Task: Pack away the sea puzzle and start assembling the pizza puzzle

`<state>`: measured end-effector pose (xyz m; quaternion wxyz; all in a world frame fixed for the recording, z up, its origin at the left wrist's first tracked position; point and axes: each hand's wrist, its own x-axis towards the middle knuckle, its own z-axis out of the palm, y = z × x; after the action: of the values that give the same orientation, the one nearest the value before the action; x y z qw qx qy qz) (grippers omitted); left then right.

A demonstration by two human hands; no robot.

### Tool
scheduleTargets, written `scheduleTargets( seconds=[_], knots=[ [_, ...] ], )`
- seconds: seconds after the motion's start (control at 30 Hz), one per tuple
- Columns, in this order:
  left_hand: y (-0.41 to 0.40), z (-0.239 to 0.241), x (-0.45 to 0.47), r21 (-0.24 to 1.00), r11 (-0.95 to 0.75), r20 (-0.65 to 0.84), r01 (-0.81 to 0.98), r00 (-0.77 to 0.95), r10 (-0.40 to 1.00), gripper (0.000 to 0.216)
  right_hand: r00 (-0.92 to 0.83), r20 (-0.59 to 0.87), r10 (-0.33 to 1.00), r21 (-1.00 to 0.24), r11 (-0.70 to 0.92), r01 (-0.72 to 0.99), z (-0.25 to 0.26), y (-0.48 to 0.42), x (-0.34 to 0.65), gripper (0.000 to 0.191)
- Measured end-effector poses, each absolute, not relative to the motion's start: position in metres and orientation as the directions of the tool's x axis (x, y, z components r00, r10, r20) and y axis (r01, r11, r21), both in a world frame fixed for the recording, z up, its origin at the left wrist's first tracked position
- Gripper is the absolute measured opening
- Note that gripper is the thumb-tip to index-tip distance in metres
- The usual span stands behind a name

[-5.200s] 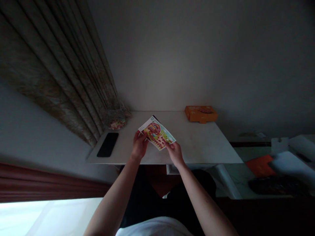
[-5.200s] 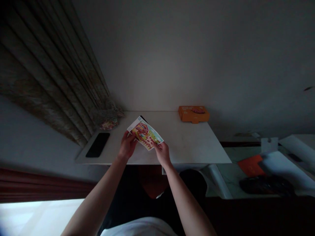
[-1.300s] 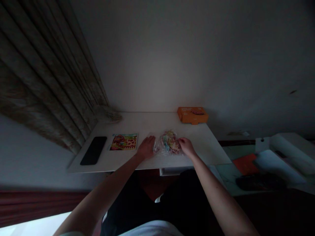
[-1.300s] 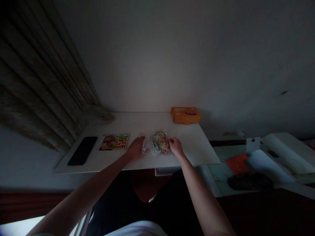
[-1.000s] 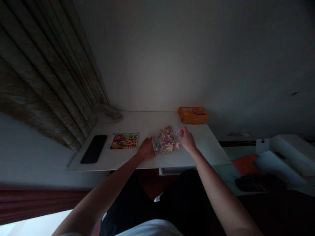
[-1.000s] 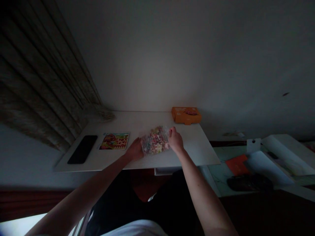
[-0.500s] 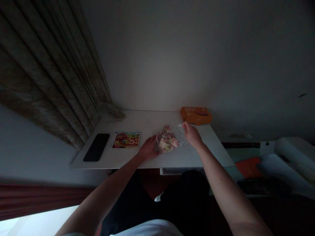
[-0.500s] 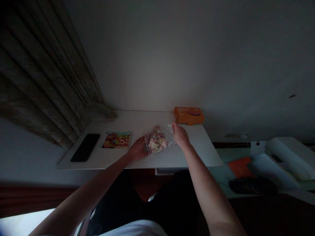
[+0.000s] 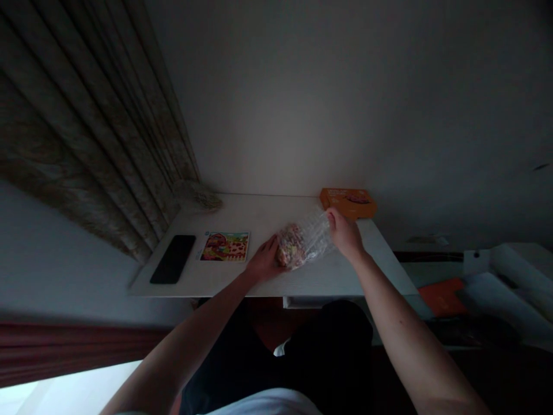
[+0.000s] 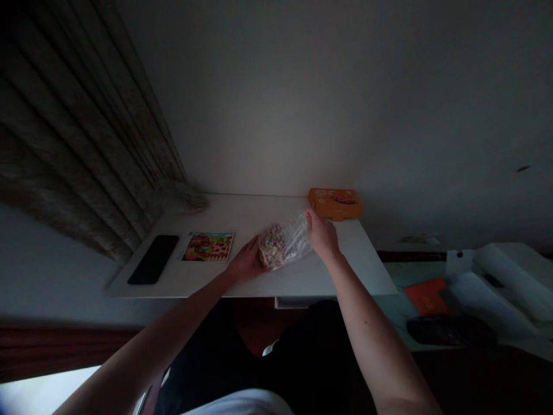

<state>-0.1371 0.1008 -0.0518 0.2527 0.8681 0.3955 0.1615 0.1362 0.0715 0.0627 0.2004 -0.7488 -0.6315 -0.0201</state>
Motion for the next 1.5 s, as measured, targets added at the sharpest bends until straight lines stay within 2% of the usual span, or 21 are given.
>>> scheduleTargets(
  seconds=[0.13, 0.3, 0.4, 0.47, 0.53, 0.6, 0.67, 0.7, 0.77, 0.87, 0.93, 1.0, 1.2, 1.5],
  knots=[
    [0.101, -0.053, -0.136, 0.573, -0.545, 0.076, 0.612, 0.623, 0.779, 0.118, 0.195, 0.283, 0.939, -0.264, -0.119, 0.957, 0.066, 0.068, 0.132, 0.036],
    [0.099, -0.052, -0.136, 0.579, -0.571, 0.126, 0.582, 0.628, 0.768, 0.121, 0.197, 0.332, 0.922, -0.326, -0.084, 0.942, 0.065, 0.069, 0.133, 0.035],
    [0.098, -0.052, -0.136, 0.585, -0.553, 0.108, 0.593, 0.619, 0.778, 0.124, 0.186, 0.333, 0.924, -0.415, -0.033, 0.909, 0.061, 0.074, 0.139, 0.034],
    [0.098, -0.052, -0.137, 0.579, -0.556, 0.106, 0.596, 0.621, 0.776, 0.122, 0.217, 0.317, 0.923, -0.521, -0.021, 0.853, 0.054, 0.076, 0.145, 0.034],
    [0.098, -0.051, -0.137, 0.566, -0.573, 0.112, 0.593, 0.633, 0.766, 0.117, 0.272, 0.229, 0.935, -0.667, -0.053, 0.743, 0.045, 0.078, 0.152, 0.035],
    [0.098, -0.050, -0.137, 0.555, -0.586, 0.111, 0.591, 0.645, 0.756, 0.112, 0.291, 0.058, 0.955, -0.800, -0.130, 0.586, 0.036, 0.079, 0.159, 0.035],
    [0.099, -0.049, -0.137, 0.549, -0.584, 0.096, 0.598, 0.648, 0.755, 0.108, 0.263, -0.090, 0.961, -0.855, -0.210, 0.474, 0.029, 0.078, 0.163, 0.034],
    [0.099, -0.049, -0.137, 0.547, -0.581, 0.089, 0.603, 0.648, 0.756, 0.107, 0.261, -0.103, 0.960, -0.854, -0.220, 0.472, 0.028, 0.077, 0.163, 0.032],
    [0.100, -0.050, -0.137, 0.542, -0.583, 0.090, 0.605, 0.648, 0.757, 0.105, 0.283, 0.015, 0.959, -0.805, -0.156, 0.572, 0.029, 0.074, 0.160, 0.028],
    [0.100, -0.054, -0.137, 0.532, -0.604, 0.113, 0.594, 0.657, 0.745, 0.103, 0.232, 0.280, 0.932, -0.623, -0.008, 0.782, 0.041, 0.069, 0.145, 0.027],
    [0.100, -0.056, -0.137, 0.525, -0.616, 0.128, 0.587, 0.661, 0.739, 0.101, 0.169, 0.349, 0.922, -0.521, 0.041, 0.853, 0.052, 0.067, 0.134, 0.030],
    [0.101, -0.059, -0.138, 0.523, -0.625, 0.144, 0.580, 0.662, 0.735, 0.099, 0.130, 0.362, 0.923, -0.457, 0.055, 0.888, 0.064, 0.067, 0.125, 0.032],
    [0.102, -0.066, -0.138, 0.494, -0.683, 0.232, 0.538, 0.676, 0.699, 0.098, 0.044, 0.273, 0.961, -0.322, 0.048, 0.945, 0.088, 0.074, 0.119, 0.031],
    [0.101, -0.068, -0.139, 0.413, -0.740, 0.289, 0.531, 0.694, 0.660, 0.077, 0.079, 0.274, 0.959, -0.281, 0.001, 0.960, 0.085, 0.073, 0.134, 0.032]
  ],
)
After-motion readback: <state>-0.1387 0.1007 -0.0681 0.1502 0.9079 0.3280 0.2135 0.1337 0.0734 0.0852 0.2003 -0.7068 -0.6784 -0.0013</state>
